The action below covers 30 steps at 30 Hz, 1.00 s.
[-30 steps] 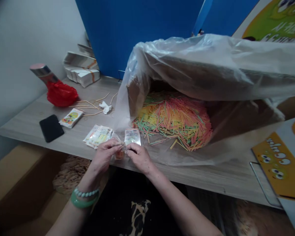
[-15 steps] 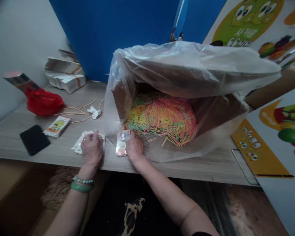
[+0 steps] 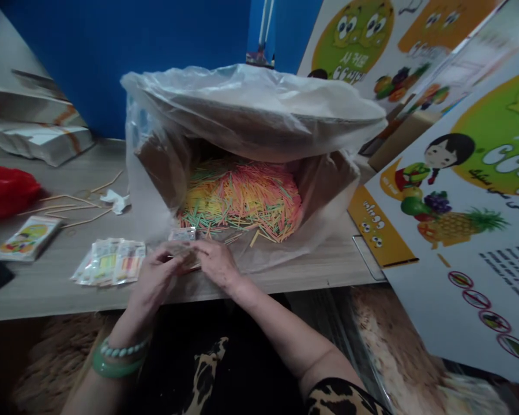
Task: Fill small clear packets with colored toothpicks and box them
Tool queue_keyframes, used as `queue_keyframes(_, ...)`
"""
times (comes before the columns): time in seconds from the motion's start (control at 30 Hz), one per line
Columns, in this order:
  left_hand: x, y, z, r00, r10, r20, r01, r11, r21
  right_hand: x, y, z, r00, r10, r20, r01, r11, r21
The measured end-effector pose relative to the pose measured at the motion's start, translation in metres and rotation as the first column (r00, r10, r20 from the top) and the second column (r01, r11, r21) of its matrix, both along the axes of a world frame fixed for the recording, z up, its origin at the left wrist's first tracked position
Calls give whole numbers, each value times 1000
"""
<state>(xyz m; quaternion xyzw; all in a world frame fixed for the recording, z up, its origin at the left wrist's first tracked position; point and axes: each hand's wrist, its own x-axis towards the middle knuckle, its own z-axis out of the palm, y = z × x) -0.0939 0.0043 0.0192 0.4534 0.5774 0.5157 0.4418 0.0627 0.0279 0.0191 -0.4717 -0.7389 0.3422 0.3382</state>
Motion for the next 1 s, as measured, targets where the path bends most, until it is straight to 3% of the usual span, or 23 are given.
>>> queue_keyframes(0.1,14,1,-1,988,-45,151,49,998,-25,30,-6,1,995,78,-57,-82,994,-73)
queue_keyframes(0.17,22,-2,-2,994,-103,35,102,994,40,62,-3,2,995,-43,85,46,998,-40)
queue_keyframes(0.23,36,-7,-2,956,-234,-175,260,954,147,95,2,5,900,-272,341,263,962,75)
queue_keyframes(0.3,59,-12,-3,839,-387,-382,482,855,192,119,10,7,713,-391,582,366,916,167)
queue_keyframes(0.37,86,-13,-6,673,-509,-536,671,725,154,129,17,7,544,-398,739,371,904,213)
queue_keyframes(0.43,112,-10,-13,520,-553,-651,773,629,84,127,24,6,442,-372,816,352,909,224)
queue_keyframes(0.5,128,-4,-22,431,-564,-705,806,591,21,121,30,6,396,-344,851,351,914,205)
queue_keyframes(0.57,133,2,-31,415,-599,-685,816,578,-11,119,36,5,389,-305,869,352,921,166)
queue_keyframes(0.67,129,5,-40,447,-670,-592,828,560,-8,126,39,3,407,-259,876,323,938,128)
queue_keyframes(0.8,125,3,-43,459,-697,-551,833,553,-5,139,34,-3,458,-227,859,259,959,115)
queue_keyframes(1.0,126,1,-40,449,-723,-525,837,547,-37,129,39,-8,587,-164,793,-16,977,215)
